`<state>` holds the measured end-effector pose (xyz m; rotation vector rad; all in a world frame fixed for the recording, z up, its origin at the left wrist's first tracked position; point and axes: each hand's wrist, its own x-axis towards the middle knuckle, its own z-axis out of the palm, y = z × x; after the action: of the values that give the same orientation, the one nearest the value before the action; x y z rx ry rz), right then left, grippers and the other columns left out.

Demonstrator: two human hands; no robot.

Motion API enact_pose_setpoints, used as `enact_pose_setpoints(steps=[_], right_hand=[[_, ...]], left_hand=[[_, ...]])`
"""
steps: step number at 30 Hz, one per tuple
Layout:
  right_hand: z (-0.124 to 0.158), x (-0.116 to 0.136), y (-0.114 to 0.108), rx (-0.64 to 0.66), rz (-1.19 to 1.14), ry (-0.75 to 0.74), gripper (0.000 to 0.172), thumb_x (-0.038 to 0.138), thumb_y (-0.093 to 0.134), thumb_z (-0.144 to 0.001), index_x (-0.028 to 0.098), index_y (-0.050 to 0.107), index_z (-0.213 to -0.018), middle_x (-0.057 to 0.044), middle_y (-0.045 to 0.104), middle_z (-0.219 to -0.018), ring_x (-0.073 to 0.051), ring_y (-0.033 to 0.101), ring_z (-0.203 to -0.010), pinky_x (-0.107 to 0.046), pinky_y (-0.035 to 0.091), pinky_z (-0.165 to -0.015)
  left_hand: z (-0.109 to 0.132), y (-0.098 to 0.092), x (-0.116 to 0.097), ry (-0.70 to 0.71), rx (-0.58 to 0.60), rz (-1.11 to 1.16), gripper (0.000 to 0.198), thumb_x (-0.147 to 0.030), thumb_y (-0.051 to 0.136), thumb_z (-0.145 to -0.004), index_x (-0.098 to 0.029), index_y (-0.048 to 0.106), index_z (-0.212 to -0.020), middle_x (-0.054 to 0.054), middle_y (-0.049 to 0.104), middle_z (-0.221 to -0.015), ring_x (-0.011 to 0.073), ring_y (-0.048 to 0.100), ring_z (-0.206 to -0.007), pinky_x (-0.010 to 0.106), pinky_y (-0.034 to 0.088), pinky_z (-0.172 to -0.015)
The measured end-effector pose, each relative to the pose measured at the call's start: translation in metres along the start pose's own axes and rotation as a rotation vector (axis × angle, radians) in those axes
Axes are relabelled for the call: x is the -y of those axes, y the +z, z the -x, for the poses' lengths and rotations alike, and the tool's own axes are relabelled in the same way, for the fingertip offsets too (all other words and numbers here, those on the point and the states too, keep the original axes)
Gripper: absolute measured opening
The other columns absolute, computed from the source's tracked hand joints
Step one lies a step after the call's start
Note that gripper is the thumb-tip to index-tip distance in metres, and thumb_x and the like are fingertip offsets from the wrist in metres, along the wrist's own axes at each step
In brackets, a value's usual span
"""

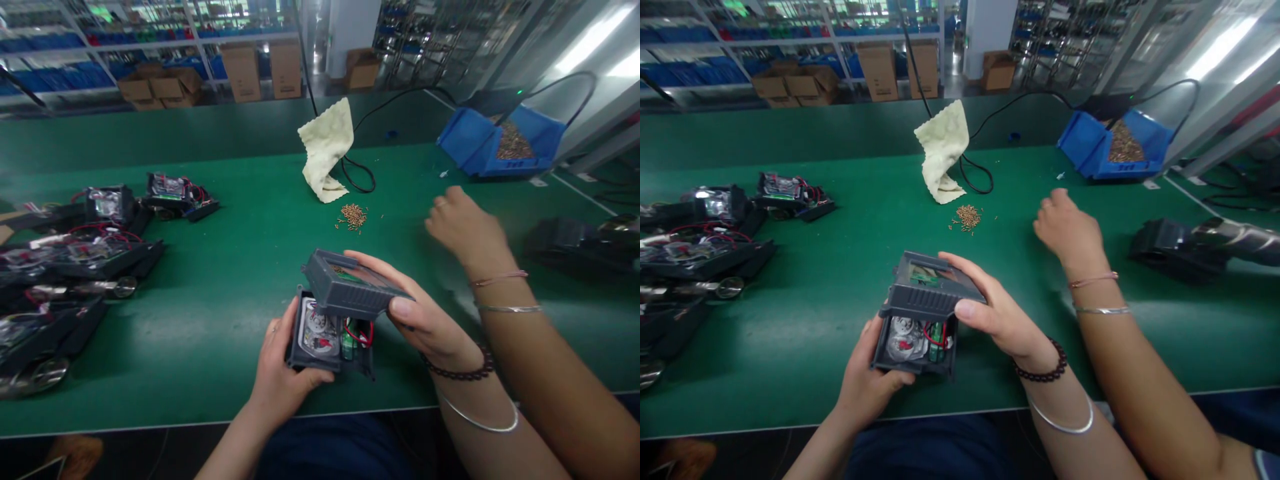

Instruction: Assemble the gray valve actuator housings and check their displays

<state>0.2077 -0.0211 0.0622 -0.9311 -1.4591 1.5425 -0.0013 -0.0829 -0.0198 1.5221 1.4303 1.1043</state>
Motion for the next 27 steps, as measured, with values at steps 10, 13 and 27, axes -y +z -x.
enact_pose_setpoints(steps=[10,13,27], right_hand=[[-0.003,-0.007,0.006,-0.035,0.283,-0.145,0.091,0.061,0.076,-0.063,0.021,0.041,-0.137,-0.015,0.048,-0.137,-0.033,0.049,-0.125,-0.047,0.042,-0.104],[0.000,-0.008,0.006,-0.022,0.346,-0.213,0.092,0.064,0.074,-0.064,0.020,0.040,-0.138,-0.015,0.048,-0.135,-0.032,0.049,-0.124,-0.046,0.042,-0.104],[0.020,-0.014,0.007,0.032,0.739,-0.392,0.087,0.041,0.078,-0.064,0.022,0.036,-0.138,-0.014,0.049,-0.133,-0.032,0.050,-0.122,-0.046,0.043,-0.104]], left_hand=[[0.012,0.016,-0.038,0.013,-0.283,-0.067,0.074,-0.033,0.066,-0.073,-0.023,0.038,-0.140,0.011,0.048,-0.139,0.0296,0.049,-0.124,0.047,0.042,-0.103],[0.003,0.016,-0.053,0.050,-0.264,-0.108,0.067,-0.032,0.069,-0.071,-0.020,0.045,-0.134,0.013,0.052,-0.133,0.0302,0.048,-0.126,0.047,0.042,-0.104],[0.005,0.006,-0.048,-0.100,-0.121,0.189,0.078,-0.022,0.065,-0.067,-0.023,0.036,-0.139,0.012,0.045,-0.141,0.0280,0.051,-0.122,0.049,0.042,-0.104]])
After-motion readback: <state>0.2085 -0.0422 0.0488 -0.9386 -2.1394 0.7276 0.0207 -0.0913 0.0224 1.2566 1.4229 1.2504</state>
